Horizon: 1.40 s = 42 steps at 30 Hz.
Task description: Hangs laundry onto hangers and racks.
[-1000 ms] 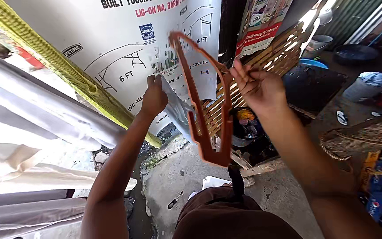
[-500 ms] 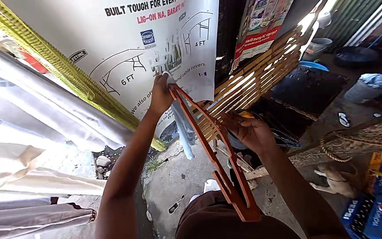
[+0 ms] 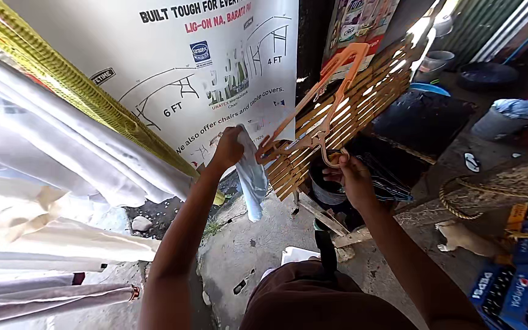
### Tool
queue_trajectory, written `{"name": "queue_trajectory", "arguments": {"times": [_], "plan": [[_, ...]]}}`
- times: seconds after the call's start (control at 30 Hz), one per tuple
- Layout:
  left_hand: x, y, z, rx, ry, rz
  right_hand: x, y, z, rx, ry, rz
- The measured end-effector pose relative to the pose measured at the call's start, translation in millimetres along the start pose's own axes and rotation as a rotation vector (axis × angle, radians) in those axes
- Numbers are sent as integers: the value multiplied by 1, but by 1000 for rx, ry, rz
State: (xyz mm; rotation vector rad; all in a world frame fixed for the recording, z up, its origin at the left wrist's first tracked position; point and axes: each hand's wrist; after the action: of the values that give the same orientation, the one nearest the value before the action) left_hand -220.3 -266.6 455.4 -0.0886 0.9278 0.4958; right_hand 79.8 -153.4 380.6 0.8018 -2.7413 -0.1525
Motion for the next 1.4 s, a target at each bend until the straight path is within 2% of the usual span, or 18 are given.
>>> {"name": "queue_trajectory", "arguments": {"times": [0.1,0.2,0.3,0.4,0.47,0.67,0.77,0.93,1.07,1.2,1.3,1.4], "plan": [[-6,-2,7,20,42,3,-4,3,20,-199,-57,-78],[-17,-4,10,87,47,18,-10,4,41,-403,-375,-238],[-31,-11,11,135,0,12,-10,0,49,-404,-695,-348],[-47,-19,10,158,41,-33,-13,3,44,-366,-850,-397],[-53,-24,5,147,74,-38,-14,5,34,-309,-753,-383],[-46,-31,2,124,-27,7,4,16,11,-191,-43,-100],[-42,-33,14,120,-84,-13,16,13,17,-268,-26,-85],[-45,-38,22,161,-135,15,30,-4,46,-430,-237,-235],[-60,-43,22,74,-181,54,25,-6,53,-407,-469,-284],[-80,-53,15,1,-108,122,9,1,32,-307,-764,-366],[-89,-60,6,48,51,153,1,8,5,-304,-966,-446],[-86,-62,6,113,170,112,6,14,-25,-332,-1140,-533]]}}
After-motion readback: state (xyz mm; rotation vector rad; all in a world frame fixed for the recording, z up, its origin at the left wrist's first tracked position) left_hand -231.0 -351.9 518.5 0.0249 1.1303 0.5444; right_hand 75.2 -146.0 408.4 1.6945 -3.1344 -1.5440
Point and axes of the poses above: each hand's wrist, its own y-axis towards the middle knuckle, its own x-axis out of the palm, z = x × y, and after that the axes turned 7 degrees about y, right-handed
